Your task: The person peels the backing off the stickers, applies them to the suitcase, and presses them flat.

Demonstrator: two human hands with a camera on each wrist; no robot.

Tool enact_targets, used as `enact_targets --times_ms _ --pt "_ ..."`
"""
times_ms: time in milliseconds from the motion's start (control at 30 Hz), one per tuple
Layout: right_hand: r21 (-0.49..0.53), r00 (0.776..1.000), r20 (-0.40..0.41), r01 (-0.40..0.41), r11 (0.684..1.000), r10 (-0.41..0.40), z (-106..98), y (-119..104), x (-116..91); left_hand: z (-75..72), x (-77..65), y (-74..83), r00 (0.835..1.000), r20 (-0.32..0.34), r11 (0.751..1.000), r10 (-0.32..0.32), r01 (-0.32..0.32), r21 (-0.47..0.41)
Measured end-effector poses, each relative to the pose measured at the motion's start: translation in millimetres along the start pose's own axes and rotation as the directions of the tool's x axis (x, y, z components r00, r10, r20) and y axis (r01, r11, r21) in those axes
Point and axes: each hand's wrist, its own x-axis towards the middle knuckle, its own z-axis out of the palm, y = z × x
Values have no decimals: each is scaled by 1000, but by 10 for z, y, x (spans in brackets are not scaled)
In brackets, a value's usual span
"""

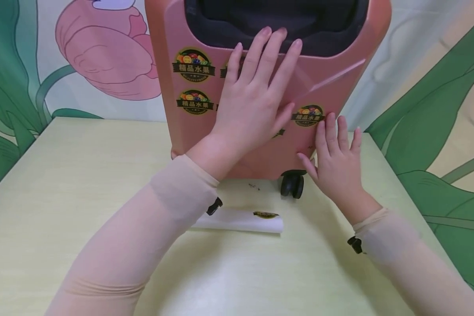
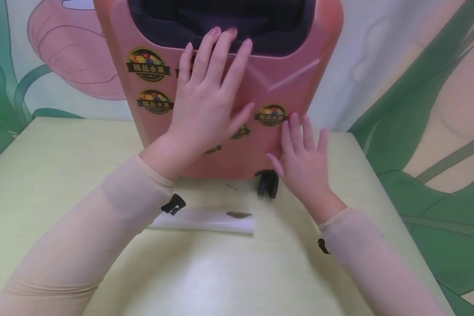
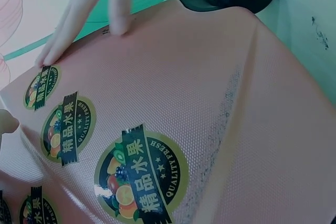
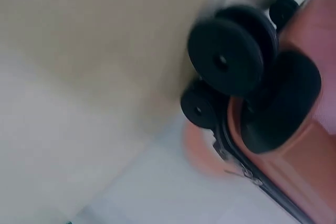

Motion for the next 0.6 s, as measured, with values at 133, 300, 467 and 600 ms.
enact_targets --times_ms 133,300,467,600 --pt "100 986 140 80 992 -94 -73 -77 -179 -7 -65 -30 1000 5 999 20 -20 -35" --pt "244 913 353 123 962 -206 -151 -220 -343 14 -362 -52 996 48 986 80 -72 -153" --pt "373 848 477 42 927 -231 -195 -362 -390 79 -752 -44 985 83 954 149 -121 -276" --pt "463 773 602 -131 876 -202 -198 -473 -438 111 -1011 -21 980 87 924 181 -139 -355"
